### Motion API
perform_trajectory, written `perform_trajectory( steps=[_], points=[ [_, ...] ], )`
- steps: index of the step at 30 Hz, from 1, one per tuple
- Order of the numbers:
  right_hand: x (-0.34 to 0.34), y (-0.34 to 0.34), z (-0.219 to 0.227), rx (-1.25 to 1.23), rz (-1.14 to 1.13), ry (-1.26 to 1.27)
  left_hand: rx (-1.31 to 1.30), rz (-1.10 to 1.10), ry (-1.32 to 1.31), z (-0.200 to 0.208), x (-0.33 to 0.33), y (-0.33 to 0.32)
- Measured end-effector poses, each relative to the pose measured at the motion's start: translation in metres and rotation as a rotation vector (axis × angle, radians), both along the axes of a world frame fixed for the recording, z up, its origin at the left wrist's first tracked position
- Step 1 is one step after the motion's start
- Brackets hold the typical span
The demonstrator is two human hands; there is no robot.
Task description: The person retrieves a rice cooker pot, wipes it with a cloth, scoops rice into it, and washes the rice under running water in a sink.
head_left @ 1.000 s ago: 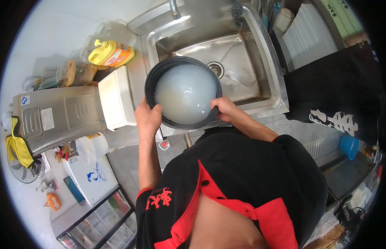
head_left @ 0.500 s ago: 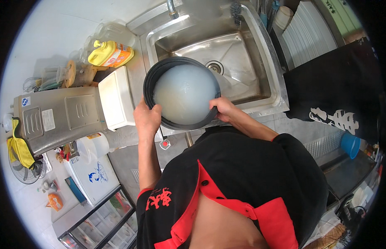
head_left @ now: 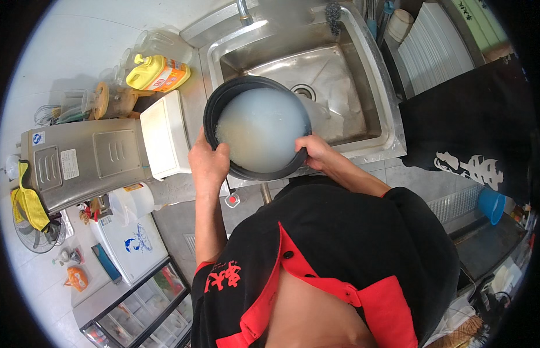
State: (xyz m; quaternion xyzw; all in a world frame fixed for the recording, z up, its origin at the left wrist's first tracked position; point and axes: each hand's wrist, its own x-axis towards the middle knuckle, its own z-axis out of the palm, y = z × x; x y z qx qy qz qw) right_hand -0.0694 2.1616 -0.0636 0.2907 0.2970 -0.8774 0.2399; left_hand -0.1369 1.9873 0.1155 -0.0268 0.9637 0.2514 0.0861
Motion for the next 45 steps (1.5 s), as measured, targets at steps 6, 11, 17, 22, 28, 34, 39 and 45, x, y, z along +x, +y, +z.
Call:
perform_trajectory(
  steps=[6, 11, 17, 22, 28, 34, 39, 45],
  points=[
    [0.000, 0.000, 0.004, -0.022, 0.004, -0.003, -0.021, -0.028, 0.017, 0.005, 0.000, 0.003],
    [0.000, 0.000, -0.006, -0.036, 0.031, -0.008, -0.027, -0.043, 0.044, 0.005, 0.000, 0.004],
    [-0.003, -0.004, -0.006, -0.037, 0.001, -0.004, -0.025, -0.075, 0.081, 0.009, -0.002, 0.006],
    [-0.004, -0.004, -0.005, -0.062, -0.007, -0.009, -0.003, -0.098, 0.107, 0.010, -0.003, 0.008],
    [-0.006, -0.005, -0.003, -0.083, -0.017, -0.029, -0.006, -0.113, 0.132, 0.013, -0.003, 0.009],
    [-0.005, -0.003, -0.005, -0.108, 0.004, -0.016, 0.013, -0.114, 0.147, 0.017, -0.003, 0.013],
    [-0.005, -0.001, 0.003, -0.126, 0.019, -0.011, -0.004, -0.108, 0.148, 0.018, -0.002, 0.013],
    [-0.005, 0.000, 0.002, -0.164, 0.039, 0.001, 0.010, -0.120, 0.150, 0.022, -0.001, 0.016]
  ],
)
